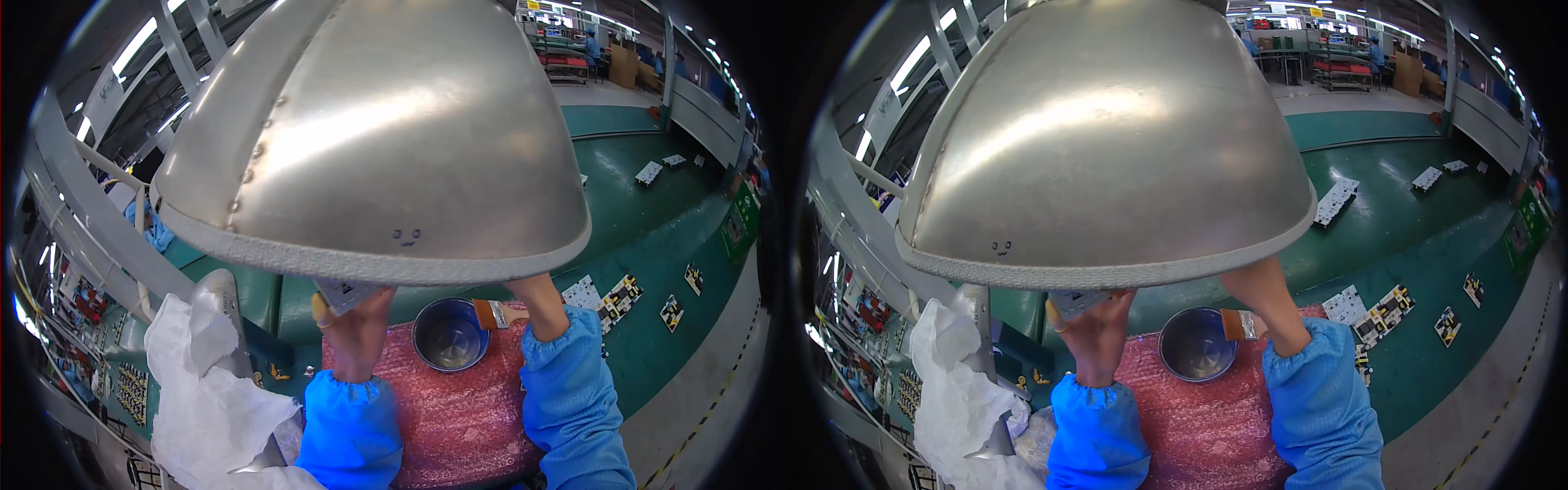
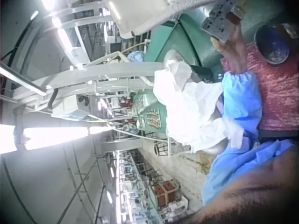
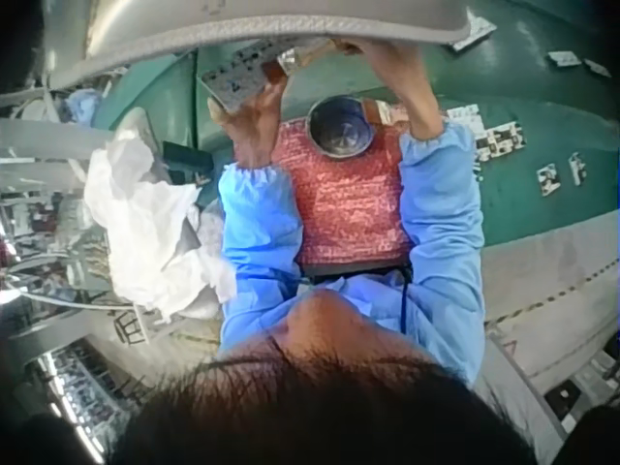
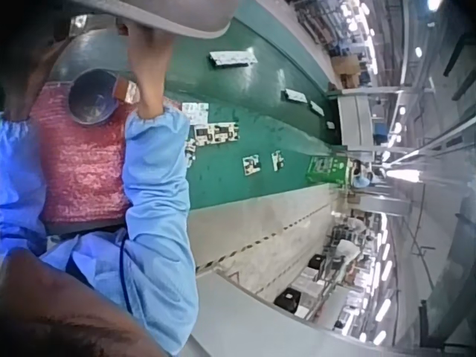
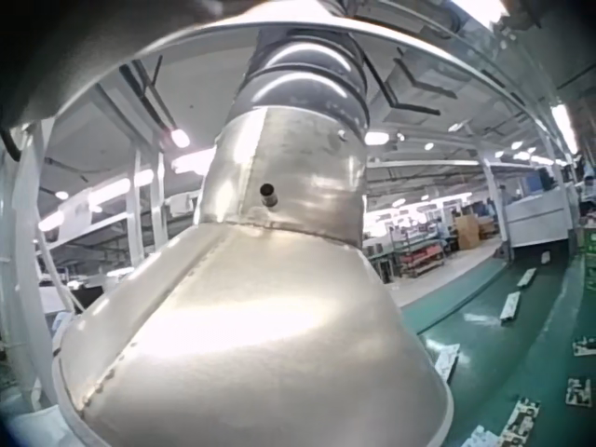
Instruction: The person applies liquid to circuit boards by dipping a brush into a small bowl, brushing the liquid onto each board under a lamp, and setting the circuit boards back down on the work surface.
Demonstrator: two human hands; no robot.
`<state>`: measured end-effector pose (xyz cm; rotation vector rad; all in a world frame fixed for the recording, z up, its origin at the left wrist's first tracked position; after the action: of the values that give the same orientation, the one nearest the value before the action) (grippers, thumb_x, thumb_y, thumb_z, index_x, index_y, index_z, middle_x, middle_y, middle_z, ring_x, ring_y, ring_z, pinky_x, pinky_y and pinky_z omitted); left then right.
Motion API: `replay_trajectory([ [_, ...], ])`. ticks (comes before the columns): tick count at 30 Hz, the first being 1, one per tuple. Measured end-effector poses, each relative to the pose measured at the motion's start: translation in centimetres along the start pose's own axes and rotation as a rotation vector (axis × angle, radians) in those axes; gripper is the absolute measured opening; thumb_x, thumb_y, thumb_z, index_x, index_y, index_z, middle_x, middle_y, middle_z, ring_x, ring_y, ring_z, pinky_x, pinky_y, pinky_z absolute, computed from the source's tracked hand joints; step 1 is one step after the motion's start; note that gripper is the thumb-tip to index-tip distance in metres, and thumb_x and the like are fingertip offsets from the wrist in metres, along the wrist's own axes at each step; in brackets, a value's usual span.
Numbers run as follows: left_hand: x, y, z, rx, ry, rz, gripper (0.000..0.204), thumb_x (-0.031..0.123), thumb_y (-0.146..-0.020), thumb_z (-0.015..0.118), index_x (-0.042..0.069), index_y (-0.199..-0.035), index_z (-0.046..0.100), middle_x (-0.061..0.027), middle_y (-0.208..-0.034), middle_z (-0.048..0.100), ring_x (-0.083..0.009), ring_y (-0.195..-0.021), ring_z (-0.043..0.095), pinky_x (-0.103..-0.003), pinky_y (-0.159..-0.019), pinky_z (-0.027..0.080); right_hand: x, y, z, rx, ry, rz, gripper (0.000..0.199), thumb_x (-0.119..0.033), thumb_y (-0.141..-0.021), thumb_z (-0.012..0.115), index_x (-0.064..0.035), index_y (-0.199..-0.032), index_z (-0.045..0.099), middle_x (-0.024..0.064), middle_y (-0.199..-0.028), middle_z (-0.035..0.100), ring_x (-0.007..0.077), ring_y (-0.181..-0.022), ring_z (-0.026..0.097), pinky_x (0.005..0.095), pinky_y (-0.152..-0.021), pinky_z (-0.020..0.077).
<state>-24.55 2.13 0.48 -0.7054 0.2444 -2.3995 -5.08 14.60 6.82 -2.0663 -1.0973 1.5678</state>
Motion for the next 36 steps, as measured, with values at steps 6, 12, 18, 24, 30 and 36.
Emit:
replay_trajectory([
  [6, 1.1, 0.2, 1.7, -0.007, 0.084, -0.020, 0.067, 0.048, -0.076, 0.068, 0.020, -0.133, 0.047, -0.0059, -0.137, 0.046, -0.0290, -0.128, 0.040, -0.053, -0.109, 0.028, -0.3, -1.0, -4.2, 0.242, 0.187, -0.323, 0.032, -0.014, -0.077, 0.065, -0.0009, -0.106, 0.061, 0.0215, -0.106, 0.062, 0.0366, -0.100, 0.059, 0.0398, -0.084, 0.0463],
  [12, 2.2, -0.5, -0.3, 0.026, 0.162, 0.011, 0.072, 0.047, -0.079, 0.065, 0.013, -0.137, 0.040, -0.0124, -0.141, 0.037, -0.0325, -0.132, 0.032, -0.055, -0.111, 0.022, 2.8, -2.2, -7.3, 0.289, 0.058, 0.024, 0.021, -0.010, -0.078, 0.063, 0.0062, -0.092, 0.063, 0.0158, -0.079, 0.068, 0.0329, -0.072, 0.065, 0.0327, -0.065, 0.0485],
  [18, 2.7, -2.6, -7.6, 0.146, 0.266, 0.021, 0.084, 0.047, -0.074, 0.070, 0.005, -0.136, 0.033, -0.0212, -0.141, 0.028, -0.0418, -0.131, 0.024, -0.060, -0.111, 0.018, 4.8, -2.6, -9.3, 0.279, -0.136, 0.280, 0.026, -0.019, -0.080, 0.067, 0.0068, -0.082, 0.065, 0.0085, -0.067, 0.066, 0.0090, -0.064, 0.060, 0.0259, -0.058, 0.0454],
  [24, 0.8, -4.1, -17.0, 0.227, 0.159, 0.007, 0.083, 0.047, -0.072, 0.071, 0.005, -0.132, 0.032, -0.0223, -0.138, 0.024, -0.0446, -0.125, 0.028, -0.061, -0.108, 0.027, 5.2, -1.8, -11.3, 0.181, -0.171, 0.322, 0.024, -0.020, -0.079, 0.066, 0.0043, -0.079, 0.066, 0.0062, -0.062, 0.063, 0.0075, -0.058, 0.056, 0.0248, -0.053, 0.0422],
  [30, 6.2, -7.9, -22.3, 0.123, -0.878, 0.053, 0.048, 0.023, -0.085, 0.062, 0.004, -0.125, 0.044, -0.0193, -0.124, 0.050, -0.0352, -0.109, 0.050, -0.051, -0.102, 0.042, 5.2, -0.6, -12.7, 0.072, -0.113, 0.407, 0.023, -0.019, -0.078, 0.065, 0.0036, -0.077, 0.066, 0.0060, -0.060, 0.061, 0.0091, -0.055, 0.054, 0.0261, -0.052, 0.0409],
  [36, 4.1, -4.9, -10.0, 0.021, -1.601, 0.006, 0.031, -0.003, -0.079, 0.058, 0.001, -0.110, 0.062, -0.0106, -0.099, 0.064, -0.0176, -0.098, 0.061, -0.027, -0.085, 0.046, 4.4, 0.8, -16.0, 0.064, -0.051, 0.387, 0.023, -0.018, -0.079, 0.063, 0.0052, -0.082, 0.066, 0.0084, -0.065, 0.063, 0.0104, -0.060, 0.057, 0.0261, -0.056, 0.0442],
])
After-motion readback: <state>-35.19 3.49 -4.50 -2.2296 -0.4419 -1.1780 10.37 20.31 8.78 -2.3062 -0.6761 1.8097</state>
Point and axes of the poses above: each hand's wrist, its own y-axis away from the middle knuckle, its own z-axis out of the palm, x = y × z, the point moved 10 cm from there along -y, towards the middle knuckle
